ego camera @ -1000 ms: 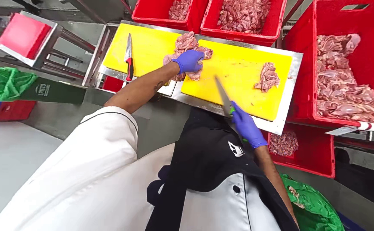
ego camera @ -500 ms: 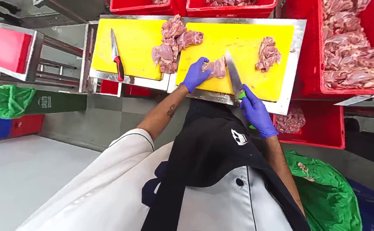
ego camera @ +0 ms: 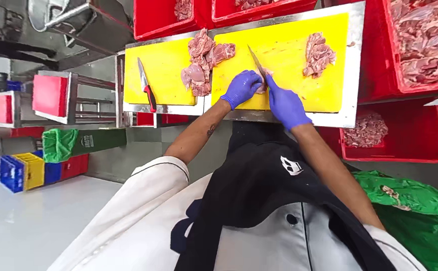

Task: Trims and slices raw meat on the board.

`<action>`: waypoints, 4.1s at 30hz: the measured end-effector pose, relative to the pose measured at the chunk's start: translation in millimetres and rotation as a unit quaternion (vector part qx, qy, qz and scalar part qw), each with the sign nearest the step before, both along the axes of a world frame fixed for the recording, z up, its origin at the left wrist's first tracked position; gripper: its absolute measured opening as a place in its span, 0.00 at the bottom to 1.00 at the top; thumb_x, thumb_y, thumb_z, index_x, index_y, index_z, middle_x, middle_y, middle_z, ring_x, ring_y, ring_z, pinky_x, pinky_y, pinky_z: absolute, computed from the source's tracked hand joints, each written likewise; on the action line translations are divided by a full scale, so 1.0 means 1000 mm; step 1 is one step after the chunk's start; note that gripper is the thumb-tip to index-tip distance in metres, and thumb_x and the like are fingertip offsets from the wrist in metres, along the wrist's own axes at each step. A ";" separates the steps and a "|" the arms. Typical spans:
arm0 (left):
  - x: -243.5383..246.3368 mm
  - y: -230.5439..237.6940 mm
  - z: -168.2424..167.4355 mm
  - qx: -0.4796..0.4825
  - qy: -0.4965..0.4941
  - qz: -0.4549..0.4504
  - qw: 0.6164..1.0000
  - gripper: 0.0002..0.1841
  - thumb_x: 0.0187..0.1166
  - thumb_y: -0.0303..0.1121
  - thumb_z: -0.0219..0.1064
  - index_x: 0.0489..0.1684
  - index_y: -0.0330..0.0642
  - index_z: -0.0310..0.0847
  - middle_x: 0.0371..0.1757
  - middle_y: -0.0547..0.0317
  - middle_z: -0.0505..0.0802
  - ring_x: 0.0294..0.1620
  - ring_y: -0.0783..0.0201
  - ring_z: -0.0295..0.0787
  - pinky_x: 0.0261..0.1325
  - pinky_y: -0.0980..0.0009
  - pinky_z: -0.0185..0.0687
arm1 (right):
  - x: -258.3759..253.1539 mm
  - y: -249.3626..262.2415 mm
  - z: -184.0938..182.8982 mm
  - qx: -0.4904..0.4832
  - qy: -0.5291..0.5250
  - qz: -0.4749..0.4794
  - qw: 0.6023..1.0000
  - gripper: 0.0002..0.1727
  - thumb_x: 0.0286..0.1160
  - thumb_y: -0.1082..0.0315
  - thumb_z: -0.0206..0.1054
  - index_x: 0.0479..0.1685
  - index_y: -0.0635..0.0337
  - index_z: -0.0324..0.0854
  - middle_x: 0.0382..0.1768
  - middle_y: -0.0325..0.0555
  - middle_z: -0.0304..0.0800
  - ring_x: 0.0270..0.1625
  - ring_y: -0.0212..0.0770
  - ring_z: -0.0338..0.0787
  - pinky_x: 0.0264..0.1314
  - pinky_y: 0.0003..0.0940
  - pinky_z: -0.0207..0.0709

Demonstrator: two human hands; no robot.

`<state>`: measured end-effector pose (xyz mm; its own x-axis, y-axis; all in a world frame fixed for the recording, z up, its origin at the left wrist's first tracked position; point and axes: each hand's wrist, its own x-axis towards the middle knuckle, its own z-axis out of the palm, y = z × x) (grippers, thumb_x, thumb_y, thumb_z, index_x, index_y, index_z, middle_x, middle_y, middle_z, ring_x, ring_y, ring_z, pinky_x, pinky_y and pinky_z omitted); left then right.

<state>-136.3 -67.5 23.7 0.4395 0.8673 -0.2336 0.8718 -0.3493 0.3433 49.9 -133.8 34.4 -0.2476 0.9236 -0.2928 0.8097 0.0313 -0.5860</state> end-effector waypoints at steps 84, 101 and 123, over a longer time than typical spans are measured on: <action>-0.033 -0.043 -0.037 0.067 -0.184 0.117 0.974 0.16 0.73 0.36 0.70 0.56 0.41 0.88 0.63 0.51 0.91 0.61 0.56 0.89 0.67 0.58 0.86 | 0.059 -0.058 0.015 0.004 0.003 0.024 1.000 0.32 0.92 0.59 0.44 0.96 0.44 0.53 0.34 0.54 0.89 0.32 0.53 0.89 0.37 0.57 0.82; -0.033 -0.031 -0.040 0.098 -0.264 0.108 0.954 0.12 0.73 0.38 0.71 0.44 0.39 0.90 0.49 0.51 0.93 0.51 0.60 0.90 0.54 0.64 0.86 | -0.002 -0.005 0.026 0.026 -0.019 0.082 0.996 0.31 0.93 0.62 0.45 0.96 0.42 0.52 0.32 0.57 0.90 0.30 0.59 0.89 0.31 0.61 0.80; -0.030 -0.032 -0.026 0.034 -0.102 0.137 0.985 0.19 0.71 0.37 0.71 0.58 0.38 0.84 0.56 0.45 0.91 0.60 0.48 0.90 0.64 0.49 0.86 | 0.039 0.012 0.025 0.012 0.097 0.034 0.995 0.30 0.94 0.58 0.47 0.95 0.34 0.55 0.31 0.47 0.87 0.22 0.45 0.83 0.23 0.48 0.80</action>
<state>-166.7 -99.8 -2.5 0.2180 0.9706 -0.1017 0.8521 -0.1385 0.5046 88.5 -121.4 59.6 -0.3594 0.9088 -0.2121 0.6775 0.0979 -0.7289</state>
